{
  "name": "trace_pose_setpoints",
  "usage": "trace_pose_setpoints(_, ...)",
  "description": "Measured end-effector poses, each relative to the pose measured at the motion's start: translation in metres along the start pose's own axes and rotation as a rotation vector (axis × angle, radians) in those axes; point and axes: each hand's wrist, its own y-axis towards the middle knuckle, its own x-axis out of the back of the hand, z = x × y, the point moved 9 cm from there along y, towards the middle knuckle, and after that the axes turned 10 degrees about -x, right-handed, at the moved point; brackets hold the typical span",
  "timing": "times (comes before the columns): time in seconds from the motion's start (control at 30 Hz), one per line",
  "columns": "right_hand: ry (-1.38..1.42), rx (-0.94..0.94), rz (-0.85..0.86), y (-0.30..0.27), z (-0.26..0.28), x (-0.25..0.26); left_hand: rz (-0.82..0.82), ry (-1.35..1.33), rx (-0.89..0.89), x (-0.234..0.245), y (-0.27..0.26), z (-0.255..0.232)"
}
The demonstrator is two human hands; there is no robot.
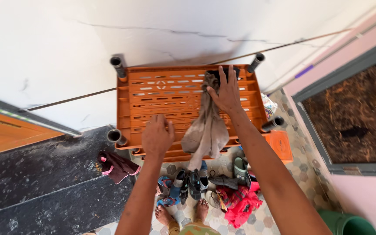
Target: The person wipes the surfaces of an orange plastic shoe rack with a cloth. They clean the shelves and vertical supports, then briefly rinse the cloth at a wall tap before continuing to wipe the rack.
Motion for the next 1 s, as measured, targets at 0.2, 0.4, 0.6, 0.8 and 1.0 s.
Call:
trace_pose_setpoints(0.2,-0.079,-0.120,-0.134,0.000,-0.002,-0.056,-0.134,0.074,-0.034,-0.006,-0.002,-0.007)
trace_pose_setpoints(0.4,-0.051,0.100,-0.095,-0.026,0.070,-0.096,-0.126,0.101,-0.054,0.000,0.002,-0.011)
trace_pose_setpoints(0.6,0.005,0.489,0.160,-0.057,0.177,-0.148,-0.289,0.005,-0.136,0.032,-0.004,-0.015)
trace_pose_setpoints(0.8,0.016,0.790,0.504,-0.109,0.216,-0.157,-0.427,0.077,-0.148,0.044,-0.009,-0.016)
trace_pose_setpoints(1.0,0.067,0.684,0.564,-0.102,0.172,-0.101,-0.382,0.139,-0.085,0.037,-0.007,-0.010)
